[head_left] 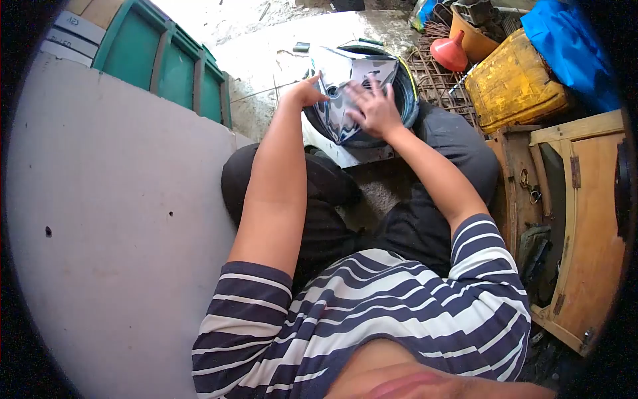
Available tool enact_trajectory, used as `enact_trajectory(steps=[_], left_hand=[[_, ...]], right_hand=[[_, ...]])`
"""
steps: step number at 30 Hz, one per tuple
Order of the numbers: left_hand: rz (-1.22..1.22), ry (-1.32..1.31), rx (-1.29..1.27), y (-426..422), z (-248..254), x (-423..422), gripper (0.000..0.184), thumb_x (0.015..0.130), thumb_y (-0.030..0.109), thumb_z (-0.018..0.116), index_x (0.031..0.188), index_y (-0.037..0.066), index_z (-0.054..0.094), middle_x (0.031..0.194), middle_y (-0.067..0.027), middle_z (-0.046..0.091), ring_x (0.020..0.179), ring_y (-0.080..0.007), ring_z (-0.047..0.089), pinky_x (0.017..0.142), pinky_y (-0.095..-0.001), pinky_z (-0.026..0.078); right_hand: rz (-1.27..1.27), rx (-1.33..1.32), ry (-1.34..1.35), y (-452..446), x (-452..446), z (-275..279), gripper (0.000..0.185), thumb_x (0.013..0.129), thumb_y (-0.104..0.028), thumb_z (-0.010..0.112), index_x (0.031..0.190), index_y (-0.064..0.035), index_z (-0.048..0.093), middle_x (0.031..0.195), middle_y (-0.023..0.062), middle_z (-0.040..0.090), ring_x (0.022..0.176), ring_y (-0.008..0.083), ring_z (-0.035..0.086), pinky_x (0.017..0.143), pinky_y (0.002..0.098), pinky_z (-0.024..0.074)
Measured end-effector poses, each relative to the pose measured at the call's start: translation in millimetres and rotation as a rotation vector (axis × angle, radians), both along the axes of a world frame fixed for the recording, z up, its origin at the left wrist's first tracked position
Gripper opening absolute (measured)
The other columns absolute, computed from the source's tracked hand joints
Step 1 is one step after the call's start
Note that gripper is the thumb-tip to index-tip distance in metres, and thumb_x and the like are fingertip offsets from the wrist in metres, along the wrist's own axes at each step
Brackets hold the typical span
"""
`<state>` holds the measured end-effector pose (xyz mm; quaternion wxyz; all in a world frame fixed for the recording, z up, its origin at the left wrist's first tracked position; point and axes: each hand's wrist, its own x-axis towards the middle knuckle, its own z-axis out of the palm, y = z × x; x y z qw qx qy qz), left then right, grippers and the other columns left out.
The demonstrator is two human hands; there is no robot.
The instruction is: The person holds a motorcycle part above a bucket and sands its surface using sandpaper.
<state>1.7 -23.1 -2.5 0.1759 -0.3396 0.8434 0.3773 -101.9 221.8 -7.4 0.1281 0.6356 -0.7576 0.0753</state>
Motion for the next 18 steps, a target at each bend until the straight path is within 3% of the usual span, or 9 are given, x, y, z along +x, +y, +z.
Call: enact_trajectory(steps=[2,5,6,10,13,14,18], left_hand=[[0.019,-0.039,-0.001,5,4,1,0.107,0.086,0.038,0.085,0.166,0.039,0.014,0.142,-0.0251,0.059,0.113,-0.0345,0.066,0.083,-0.0507,0.06],[0.008,-0.027,-0.001,-3,1,-4,0.106,0.087,0.037,0.084,0.166,0.038,0.014,0.143,-0.0245,0.059,0.112,-0.0345,0.066,0.083,-0.0512,0.061],[0.005,-0.016,0.02,-1,6,-2,0.106,0.087,0.037,0.084,0.166,0.038,0.013,0.143,-0.0246,0.059,0.112,-0.0345,0.066,0.084,-0.0512,0.061],[0.03,-0.012,0.024,5,5,0,0.107,0.086,0.037,0.085,0.166,0.039,0.013,0.147,-0.024,0.057,0.117,-0.0367,0.065,0.085,-0.054,0.059],[0.018,0.001,0.019,1,7,-1,0.106,0.087,0.036,0.084,0.166,0.039,0.014,0.153,-0.0236,0.051,0.124,-0.0371,0.061,0.087,-0.0545,0.059],[0.009,0.0,0.016,0,5,-1,0.106,0.087,0.036,0.084,0.166,0.039,0.014,0.154,-0.0238,0.05,0.125,-0.0371,0.061,0.087,-0.0545,0.059],[0.035,-0.021,0.013,2,3,-6,0.103,0.087,0.035,0.083,0.165,0.043,0.016,0.155,-0.0223,0.049,0.126,-0.0381,0.06,0.087,-0.0549,0.059]], right_hand=[[-0.119,-0.024,-0.018,3,10,6,0.075,0.093,-0.073,0.053,0.152,-0.0265,0.052,0.164,-0.0018,0.042,0.155,0.0271,0.033,0.118,0.0726,0.0216],[0.281,0.07,-0.051,14,17,3,0.073,0.095,-0.071,0.052,0.153,-0.0268,0.051,0.165,-0.0017,0.041,0.156,0.0282,0.028,0.118,0.0716,0.0219],[0.298,0.083,-0.05,11,12,3,0.072,0.096,-0.07,0.051,0.155,-0.0276,0.048,0.166,-0.0012,0.039,0.158,0.0292,0.025,0.119,0.0716,0.0202],[-0.189,0.059,-0.159,-2,-1,12,0.077,0.097,-0.077,0.037,0.158,-0.0292,0.044,0.169,-0.0051,0.034,0.161,0.0297,0.013,0.12,0.0711,0.0163],[0.219,0.248,0.001,9,7,17,0.074,0.099,-0.073,0.038,0.159,-0.0296,0.042,0.169,-0.0049,0.033,0.16,0.0336,0.014,0.12,0.0716,0.0155],[0.29,0.228,-0.056,12,9,14,0.073,0.099,-0.072,0.039,0.159,-0.0292,0.042,0.17,-0.0043,0.032,0.16,0.0362,0.014,0.12,0.0718,0.0155],[-0.149,0.033,-0.114,-5,-6,2,0.075,0.098,-0.072,0.042,0.159,-0.0286,0.042,0.169,-0.0025,0.034,0.159,0.0405,0.016,0.119,0.0724,0.0169]])
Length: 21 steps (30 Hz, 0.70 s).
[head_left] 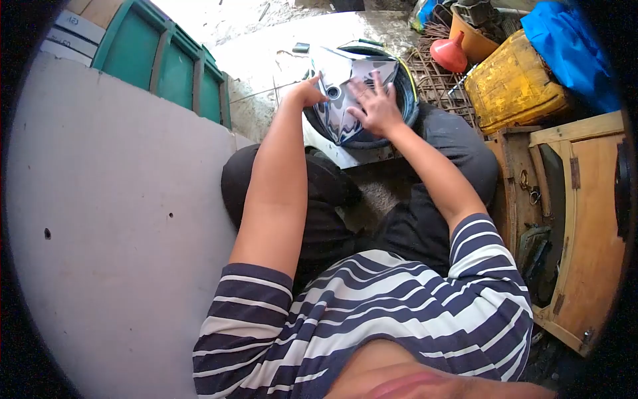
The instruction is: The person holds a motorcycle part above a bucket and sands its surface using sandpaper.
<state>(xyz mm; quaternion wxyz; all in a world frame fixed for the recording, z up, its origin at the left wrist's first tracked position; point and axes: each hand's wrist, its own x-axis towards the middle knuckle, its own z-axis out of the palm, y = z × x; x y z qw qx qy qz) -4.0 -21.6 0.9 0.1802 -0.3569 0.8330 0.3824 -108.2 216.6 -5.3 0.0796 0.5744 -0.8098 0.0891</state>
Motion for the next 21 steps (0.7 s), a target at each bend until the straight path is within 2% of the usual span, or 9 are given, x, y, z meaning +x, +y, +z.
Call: enact_trajectory(steps=[3,5,6,10,15,17,19,20,21], left_hand=[[0.003,-0.023,0.016,4,4,6,0.103,0.087,0.036,0.083,0.164,0.044,0.016,0.154,-0.0222,0.051,0.126,-0.0384,0.06,0.088,-0.0553,0.059],[-0.009,-0.009,0.014,1,8,2,0.103,0.087,0.036,0.083,0.165,0.043,0.016,0.152,-0.0229,0.052,0.126,-0.0383,0.06,0.088,-0.0552,0.058],[-0.014,-0.002,0.011,2,7,3,0.104,0.087,0.036,0.084,0.165,0.043,0.015,0.151,-0.0235,0.053,0.126,-0.0381,0.06,0.088,-0.0549,0.058],[-0.016,0.024,0.02,0,-5,3,0.105,0.087,0.036,0.083,0.165,0.042,0.013,0.153,-0.0238,0.05,0.126,-0.0391,0.059,0.089,-0.0561,0.058],[-0.018,-0.005,0.028,0,3,2,0.106,0.089,0.033,0.082,0.166,0.039,0.01,0.153,-0.0269,0.049,0.125,-0.0397,0.06,0.089,-0.0574,0.057],[-0.008,0.007,0.034,2,8,1,0.105,0.089,0.031,0.081,0.166,0.038,0.01,0.152,-0.0269,0.051,0.125,-0.0404,0.06,0.088,-0.0574,0.058],[-0.003,0.012,0.031,2,2,2,0.104,0.09,0.03,0.081,0.166,0.039,0.011,0.152,-0.0263,0.051,0.125,-0.041,0.06,0.089,-0.0577,0.058],[-0.005,0.064,0.028,-2,-10,2,0.103,0.09,0.03,0.081,0.166,0.04,0.012,0.151,-0.0257,0.052,0.125,-0.041,0.06,0.09,-0.0578,0.058],[-0.002,0.033,0.033,-1,-4,3,0.103,0.09,0.03,0.081,0.166,0.04,0.012,0.151,-0.0257,0.052,0.126,-0.0406,0.06,0.091,-0.0571,0.057]], right_hand=[[0.177,0.164,0.084,11,10,12,0.077,0.097,-0.072,0.046,0.159,-0.028,0.042,0.169,-0.003,0.033,0.158,0.0414,0.017,0.119,0.0728,0.0168],[0.434,0.153,-0.064,22,24,20,0.078,0.096,-0.073,0.047,0.159,-0.0276,0.042,0.169,-0.0029,0.034,0.158,0.0405,0.017,0.12,0.0733,0.0159],[0.44,0.209,-0.054,20,21,18,0.079,0.096,-0.073,0.046,0.16,-0.0275,0.04,0.169,-0.0031,0.032,0.159,0.0391,0.014,0.12,0.0734,0.0147],[-0.099,0.065,-0.072,5,1,4,0.082,0.095,-0.075,0.047,0.161,-0.0278,0.038,0.171,-0.0026,0.027,0.16,0.0373,0.007,0.12,0.0734,0.0135],[0.397,0.293,-0.048,19,26,31,0.084,0.097,-0.075,0.044,0.163,-0.0244,0.033,0.172,0.0007,0.025,0.161,0.0365,0.008,0.121,0.0702,0.0162],[0.225,0.211,-0.014,8,10,7,0.082,0.098,-0.073,0.042,0.163,-0.0241,0.032,0.173,0.0004,0.023,0.16,0.0366,0.009,0.121,0.0714,0.016],[-0.125,0.019,-0.135,0,9,2,0.083,0.098,-0.076,0.038,0.164,-0.0276,0.03,0.173,-0.0037,0.022,0.161,0.0347,0.008,0.122,0.0721,0.0107],[-0.151,0.091,-0.001,4,8,1,0.081,0.099,-0.074,0.036,0.165,-0.0279,0.027,0.174,-0.0036,0.018,0.161,0.0352,0.007,0.121,0.0724,0.0102],[-0.041,0.139,-0.036,8,13,5,0.08,0.1,-0.073,0.036,0.165,-0.0279,0.027,0.174,-0.0033,0.018,0.161,0.0356,0.008,0.121,0.0725,0.0104]])
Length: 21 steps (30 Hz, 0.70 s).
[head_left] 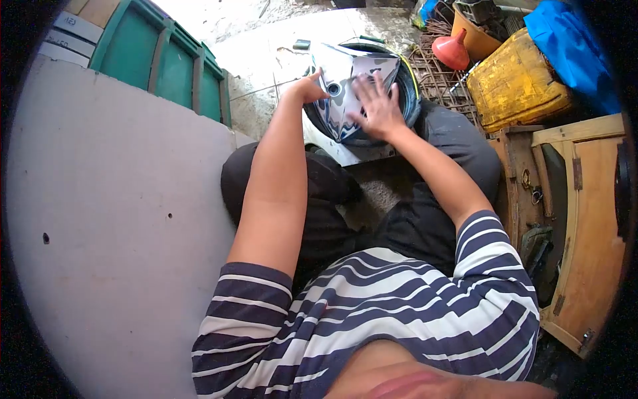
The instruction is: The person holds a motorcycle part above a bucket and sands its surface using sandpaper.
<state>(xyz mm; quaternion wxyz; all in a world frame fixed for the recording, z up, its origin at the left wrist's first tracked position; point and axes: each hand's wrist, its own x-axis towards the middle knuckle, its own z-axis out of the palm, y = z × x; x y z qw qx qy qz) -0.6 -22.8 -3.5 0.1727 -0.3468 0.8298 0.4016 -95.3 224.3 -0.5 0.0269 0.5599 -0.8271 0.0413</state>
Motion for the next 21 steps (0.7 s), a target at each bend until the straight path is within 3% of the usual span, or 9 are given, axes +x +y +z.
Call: enact_trajectory(steps=[3,7,8,12,13,16,17,18,21], left_hand=[[-0.016,-0.029,-0.014,3,10,-1,0.104,0.09,0.032,0.081,0.166,0.04,0.012,0.15,-0.0251,0.053,0.124,-0.0384,0.06,0.09,-0.0541,0.056],[0.009,-0.029,0.006,2,-2,-1,0.104,0.09,0.032,0.081,0.166,0.04,0.01,0.149,-0.0234,0.054,0.121,-0.0376,0.061,0.088,-0.055,0.057],[0.009,-0.034,0.007,1,-6,-2,0.104,0.09,0.032,0.081,0.166,0.04,0.01,0.149,-0.0231,0.055,0.12,-0.0373,0.061,0.088,-0.0551,0.057],[-0.009,-0.062,-0.004,1,3,-4,0.105,0.09,0.032,0.08,0.167,0.039,0.009,0.147,-0.023,0.056,0.117,-0.0361,0.063,0.086,-0.0531,0.058],[-0.019,-0.048,-0.022,1,0,-4,0.105,0.09,0.033,0.08,0.167,0.038,0.009,0.147,-0.0237,0.056,0.116,-0.0364,0.063,0.086,-0.053,0.058],[-0.034,-0.059,-0.044,1,-3,-4,0.106,0.089,0.034,0.08,0.167,0.036,0.007,0.15,-0.025,0.053,0.117,-0.0374,0.063,0.086,-0.0541,0.058],[-0.064,-0.044,-0.083,0,-5,-4,0.107,0.089,0.034,0.08,0.167,0.034,0.006,0.151,-0.0255,0.052,0.118,-0.0374,0.062,0.087,-0.0541,0.057],[-0.054,-0.048,-0.066,2,-3,-1,0.107,0.09,0.035,0.079,0.167,0.034,0.006,0.151,-0.0257,0.052,0.118,-0.0375,0.062,0.087,-0.054,0.057],[-0.054,-0.058,-0.006,3,10,-3,0.108,0.09,0.035,0.079,0.168,0.032,0.004,0.15,-0.0267,0.053,0.119,-0.0389,0.062,0.088,-0.0551,0.057]], right_hand=[[0.293,0.135,-0.007,10,3,9,0.079,0.101,-0.072,0.035,0.165,-0.028,0.026,0.174,-0.0031,0.018,0.16,0.0368,0.011,0.121,0.073,0.0113],[-0.213,-0.045,-0.101,-8,-16,1,0.084,0.098,-0.076,0.035,0.166,-0.0279,0.024,0.175,-0.0027,0.014,0.16,0.0387,0.01,0.121,0.0727,0.0108],[-0.226,-0.016,-0.041,-6,-16,1,0.084,0.098,-0.077,0.033,0.166,-0.0275,0.024,0.174,-0.0021,0.016,0.16,0.0386,0.01,0.122,0.0723,0.0103],[0.267,0.152,-0.025,2,-8,12,0.083,0.098,-0.078,0.032,0.165,-0.0293,0.026,0.172,-0.0042,0.023,0.16,0.035,0.01,0.122,0.0713,0.0106],[0.271,0.199,0.0,2,-9,11,0.082,0.099,-0.077,0.032,0.165,-0.0305,0.024,0.173,-0.0055,0.021,0.161,0.0342,0.008,0.122,0.0712,0.0109],[-0.119,-0.006,-0.052,-9,-27,0,0.081,0.099,-0.076,0.032,0.166,-0.0303,0.022,0.174,-0.0066,0.018,0.161,0.0343,0.006,0.122,0.0717,0.0115],[-0.247,0.044,-0.106,-11,-32,0,0.081,0.1,-0.075,0.032,0.167,-0.03,0.019,0.174,-0.0064,0.016,0.161,0.0342,0.004,0.122,0.0723,0.0124],[-0.243,0.005,-0.138,-9,-30,1,0.082,0.099,-0.076,0.033,0.166,-0.029,0.023,0.174,-0.0045,0.018,0.16,0.0361,0.007,0.122,0.0725,0.0122],[0.116,0.037,-0.053,-3,-19,6,0.083,0.097,-0.077,0.038,0.164,-0.0275,0.032,0.173,-0.0023,0.021,0.159,0.0359,0.016,0.121,0.0716,0.014]])
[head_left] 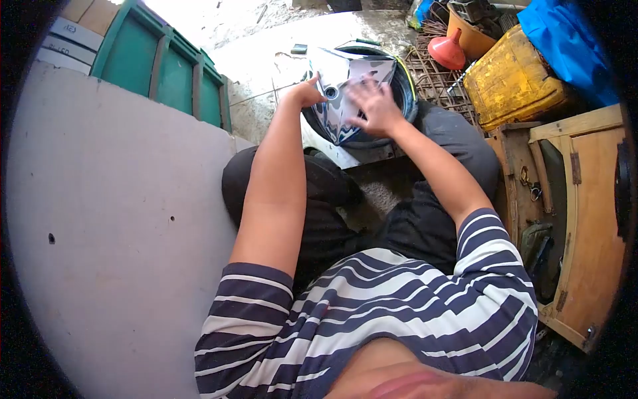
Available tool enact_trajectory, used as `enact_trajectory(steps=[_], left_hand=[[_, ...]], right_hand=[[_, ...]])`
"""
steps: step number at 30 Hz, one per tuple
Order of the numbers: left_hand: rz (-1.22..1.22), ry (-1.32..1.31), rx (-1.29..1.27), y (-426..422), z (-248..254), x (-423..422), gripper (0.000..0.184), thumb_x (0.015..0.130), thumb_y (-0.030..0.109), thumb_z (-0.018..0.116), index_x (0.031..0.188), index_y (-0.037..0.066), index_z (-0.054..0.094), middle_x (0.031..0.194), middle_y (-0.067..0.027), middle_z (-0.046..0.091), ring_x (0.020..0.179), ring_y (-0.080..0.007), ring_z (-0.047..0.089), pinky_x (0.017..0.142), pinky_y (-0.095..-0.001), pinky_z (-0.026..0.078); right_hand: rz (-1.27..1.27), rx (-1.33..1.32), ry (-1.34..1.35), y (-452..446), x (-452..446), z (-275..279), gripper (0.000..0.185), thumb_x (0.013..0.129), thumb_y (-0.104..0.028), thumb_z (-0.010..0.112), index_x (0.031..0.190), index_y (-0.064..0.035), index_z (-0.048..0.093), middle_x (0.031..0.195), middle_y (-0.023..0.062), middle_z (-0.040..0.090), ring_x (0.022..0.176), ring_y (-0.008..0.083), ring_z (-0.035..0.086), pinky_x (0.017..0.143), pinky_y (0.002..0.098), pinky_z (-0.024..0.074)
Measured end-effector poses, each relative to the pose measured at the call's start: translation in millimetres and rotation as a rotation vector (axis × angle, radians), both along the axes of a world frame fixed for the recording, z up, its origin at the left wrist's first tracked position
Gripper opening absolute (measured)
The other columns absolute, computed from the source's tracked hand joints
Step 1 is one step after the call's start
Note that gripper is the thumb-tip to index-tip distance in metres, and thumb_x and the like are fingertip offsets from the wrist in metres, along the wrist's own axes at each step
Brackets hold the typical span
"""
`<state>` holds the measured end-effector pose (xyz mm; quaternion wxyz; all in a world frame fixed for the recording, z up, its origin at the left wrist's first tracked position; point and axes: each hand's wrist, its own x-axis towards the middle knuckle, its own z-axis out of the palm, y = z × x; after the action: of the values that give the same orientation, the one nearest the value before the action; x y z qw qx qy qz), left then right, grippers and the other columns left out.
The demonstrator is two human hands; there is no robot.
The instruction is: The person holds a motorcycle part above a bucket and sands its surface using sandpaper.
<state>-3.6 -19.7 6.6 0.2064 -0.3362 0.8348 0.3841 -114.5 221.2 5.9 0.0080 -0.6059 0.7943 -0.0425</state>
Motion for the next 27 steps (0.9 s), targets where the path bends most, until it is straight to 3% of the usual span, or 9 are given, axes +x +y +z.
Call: enact_trajectory(steps=[2,7,12,16,17,20,21,25,27], left_hand=[[-0.009,0.017,0.027,-6,-10,-3,0.109,0.09,0.035,0.079,0.167,0.033,0.003,0.152,-0.0269,0.051,0.121,-0.04,0.061,0.089,-0.0571,0.056],[0.003,0.051,-0.061,4,-2,2,0.107,0.089,0.032,0.08,0.168,0.033,0.007,0.149,-0.0274,0.053,0.122,-0.04,0.061,0.089,-0.0546,0.057],[0.006,0.03,-0.036,3,-2,-3,0.106,0.089,0.031,0.08,0.168,0.033,0.009,0.149,-0.0269,0.053,0.122,-0.0373,0.061,0.087,-0.0519,0.057],[-0.035,0.03,-0.154,7,2,3,0.106,0.089,0.034,0.08,0.167,0.032,0.009,0.142,-0.0266,0.059,0.116,-0.0371,0.065,0.087,-0.0505,0.058],[-0.026,0.018,-0.127,5,3,5,0.106,0.089,0.035,0.08,0.167,0.032,0.009,0.144,-0.0266,0.058,0.118,-0.0375,0.064,0.087,-0.0505,0.058],[-0.009,0.02,-0.031,0,-1,0,0.109,0.087,0.036,0.081,0.167,0.033,0.007,0.149,-0.0262,0.054,0.12,-0.0393,0.063,0.088,-0.052,0.059],[-0.006,0.021,-0.032,3,1,-1,0.109,0.087,0.036,0.081,0.167,0.034,0.007,0.149,-0.0261,0.054,0.121,-0.0395,0.063,0.088,-0.0526,0.058],[0.009,0.026,-0.076,2,-3,1,0.109,0.087,0.033,0.081,0.167,0.036,0.007,0.154,-0.0256,0.049,0.125,-0.0393,0.06,0.089,-0.0538,0.057],[0.028,0.007,-0.041,1,-7,-3,0.109,0.087,0.033,0.082,0.167,0.036,0.008,0.155,-0.0253,0.048,0.126,-0.0387,0.059,0.09,-0.0528,0.057]], right_hand=[[0.183,0.082,0.018,2,5,9,0.082,0.098,-0.075,0.039,0.163,-0.0252,0.033,0.173,-0.0024,0.021,0.16,0.0325,0.014,0.122,0.07,0.0156],[-0.357,-0.024,-0.029,-2,-12,-4,0.084,0.099,-0.073,0.038,0.165,-0.0239,0.026,0.173,-0.0007,0.021,0.161,0.0317,0.011,0.122,0.0697,0.0144],[0.127,0.083,0.088,4,-4,10,0.085,0.099,-0.075,0.035,0.165,-0.0225,0.028,0.173,0.0025,0.023,0.16,0.0316,0.015,0.123,0.0681,0.0119],[-0.446,0.013,-0.058,-5,-13,-2,0.088,0.099,-0.074,0.035,0.166,-0.0177,0.024,0.175,0.0037,0.016,0.162,0.03,0.005,0.124,0.0673,0.0099],[-0.402,0.021,0.024,-3,-11,0,0.093,0.097,-0.078,0.035,0.165,-0.0139,0.028,0.173,0.0069,0.021,0.161,0.0303,0.01,0.124,0.0671,0.0111],[0.171,-0.005,0.034,3,-9,7,0.09,0.093,-0.079,0.043,0.16,-0.0185,0.04,0.168,0.0065,0.036,0.158,0.032,0.023,0.124,0.0654,0.0157],[0.198,0.096,-0.006,3,-9,16,0.085,0.095,-0.074,0.047,0.163,-0.0228,0.035,0.171,0.0031,0.028,0.16,0.0324,0.018,0.125,0.0638,0.0141],[-0.379,0.012,-0.133,-2,-32,1,0.09,0.099,-0.076,0.032,0.167,-0.0187,0.016,0.176,0.0023,0.008,0.161,0.0321,0.008,0.127,0.0586,0.01],[-0.321,-0.005,-0.064,0,-28,-8,0.093,0.098,-0.076,0.035,0.167,-0.0144,0.019,0.175,0.0046,0.013,0.161,0.0326,0.009,0.127,0.0573,0.0117]])
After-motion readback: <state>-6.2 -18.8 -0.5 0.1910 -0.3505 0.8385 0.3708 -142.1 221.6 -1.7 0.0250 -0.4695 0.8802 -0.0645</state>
